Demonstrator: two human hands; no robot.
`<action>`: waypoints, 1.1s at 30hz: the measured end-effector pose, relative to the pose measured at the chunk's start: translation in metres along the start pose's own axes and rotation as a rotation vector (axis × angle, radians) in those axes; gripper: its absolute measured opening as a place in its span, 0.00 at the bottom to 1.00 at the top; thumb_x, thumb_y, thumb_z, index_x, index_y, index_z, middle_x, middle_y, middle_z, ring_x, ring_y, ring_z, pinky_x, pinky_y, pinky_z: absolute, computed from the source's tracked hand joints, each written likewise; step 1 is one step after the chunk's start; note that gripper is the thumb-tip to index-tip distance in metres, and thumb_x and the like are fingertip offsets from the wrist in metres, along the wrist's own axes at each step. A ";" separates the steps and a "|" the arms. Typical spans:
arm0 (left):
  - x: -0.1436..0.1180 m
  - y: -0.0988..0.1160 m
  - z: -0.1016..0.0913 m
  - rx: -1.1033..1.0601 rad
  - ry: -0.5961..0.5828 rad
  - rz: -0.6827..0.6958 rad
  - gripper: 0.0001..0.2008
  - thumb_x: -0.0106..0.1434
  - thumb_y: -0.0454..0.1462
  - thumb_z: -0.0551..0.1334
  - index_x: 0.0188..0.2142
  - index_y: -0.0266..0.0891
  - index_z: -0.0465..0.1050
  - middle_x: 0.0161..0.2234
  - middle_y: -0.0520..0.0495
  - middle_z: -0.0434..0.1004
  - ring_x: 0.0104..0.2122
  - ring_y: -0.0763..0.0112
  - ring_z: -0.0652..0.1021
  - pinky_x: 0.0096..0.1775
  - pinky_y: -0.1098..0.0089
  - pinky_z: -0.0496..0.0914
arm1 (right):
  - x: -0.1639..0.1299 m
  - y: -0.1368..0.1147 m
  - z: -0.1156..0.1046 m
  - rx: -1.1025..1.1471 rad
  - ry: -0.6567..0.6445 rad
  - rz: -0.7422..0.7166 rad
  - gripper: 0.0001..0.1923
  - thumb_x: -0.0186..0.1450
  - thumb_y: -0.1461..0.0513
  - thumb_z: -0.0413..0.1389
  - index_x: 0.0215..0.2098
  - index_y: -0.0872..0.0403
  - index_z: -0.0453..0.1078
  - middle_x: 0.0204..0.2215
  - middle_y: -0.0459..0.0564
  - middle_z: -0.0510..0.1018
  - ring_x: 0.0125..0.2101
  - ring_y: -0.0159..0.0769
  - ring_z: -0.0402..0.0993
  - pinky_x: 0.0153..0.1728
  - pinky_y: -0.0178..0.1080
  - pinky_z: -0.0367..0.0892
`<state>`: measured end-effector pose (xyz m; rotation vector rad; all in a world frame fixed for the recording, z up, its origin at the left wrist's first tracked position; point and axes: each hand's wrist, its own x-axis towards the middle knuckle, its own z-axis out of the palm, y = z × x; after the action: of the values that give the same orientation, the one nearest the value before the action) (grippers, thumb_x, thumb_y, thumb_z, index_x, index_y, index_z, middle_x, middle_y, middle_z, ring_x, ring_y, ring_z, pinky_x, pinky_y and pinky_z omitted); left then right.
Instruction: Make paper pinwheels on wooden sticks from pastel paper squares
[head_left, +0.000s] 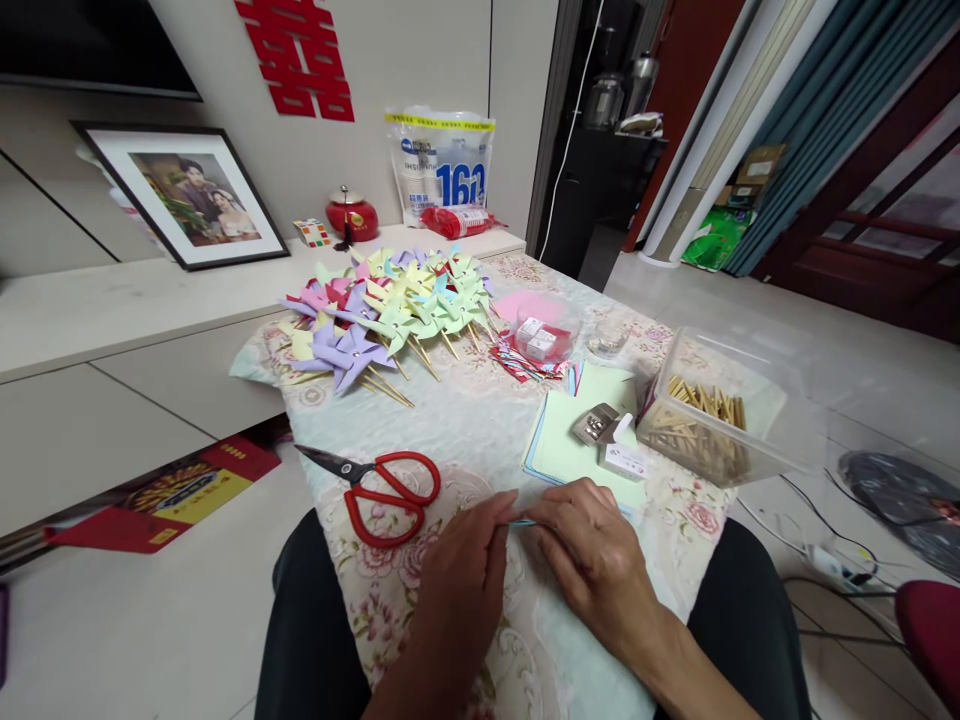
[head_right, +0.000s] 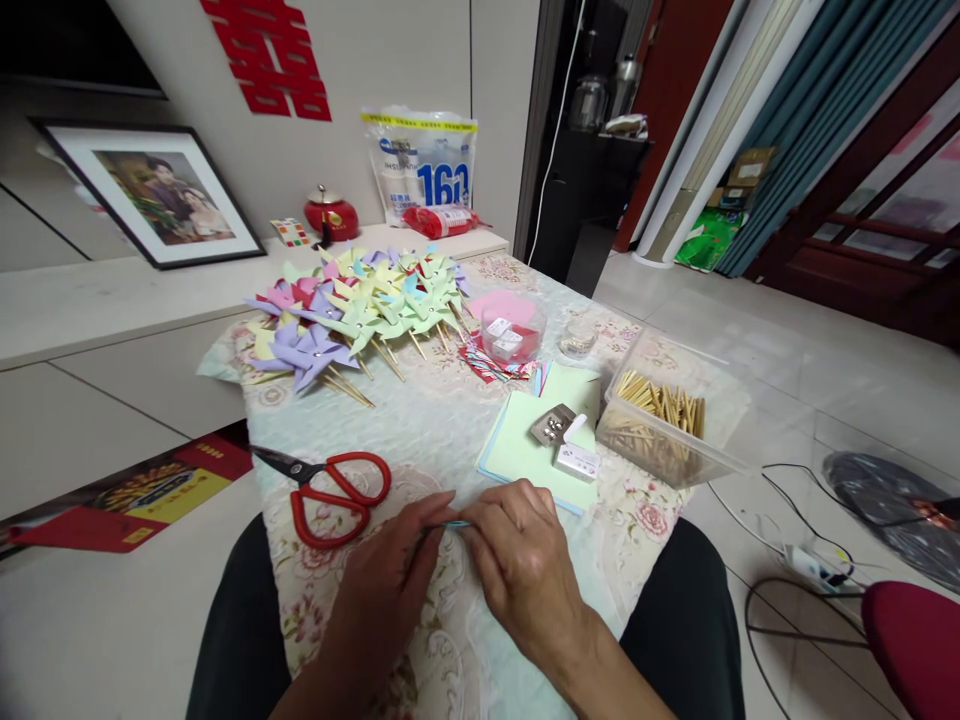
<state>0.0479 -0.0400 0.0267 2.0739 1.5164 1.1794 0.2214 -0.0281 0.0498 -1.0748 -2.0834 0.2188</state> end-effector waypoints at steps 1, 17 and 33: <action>0.000 -0.002 0.001 0.059 0.029 0.074 0.14 0.66 0.29 0.54 0.47 0.39 0.74 0.39 0.46 0.85 0.38 0.66 0.83 0.40 0.66 0.78 | 0.000 0.000 0.002 -0.005 0.003 -0.010 0.08 0.70 0.69 0.53 0.42 0.54 0.73 0.34 0.51 0.77 0.34 0.39 0.70 0.35 0.42 0.62; -0.031 -0.026 -0.002 0.437 -0.042 0.481 0.16 0.69 0.28 0.52 0.49 0.36 0.76 0.47 0.45 0.82 0.51 0.57 0.77 0.54 0.56 0.66 | -0.038 0.006 0.011 -0.200 -0.251 -0.121 0.11 0.73 0.63 0.53 0.51 0.58 0.72 0.45 0.54 0.80 0.48 0.46 0.70 0.52 0.51 0.56; -0.041 -0.009 -0.013 0.555 -0.142 0.370 0.21 0.65 0.45 0.61 0.55 0.44 0.75 0.55 0.48 0.78 0.56 0.49 0.72 0.58 0.53 0.55 | -0.053 0.002 0.001 -0.401 -0.333 -0.080 0.24 0.71 0.49 0.54 0.61 0.50 0.67 0.56 0.46 0.78 0.54 0.51 0.68 0.57 0.56 0.48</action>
<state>0.0283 -0.0757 0.0107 2.8316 1.5614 0.7395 0.2404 -0.0662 0.0188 -1.2510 -2.5367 -0.0714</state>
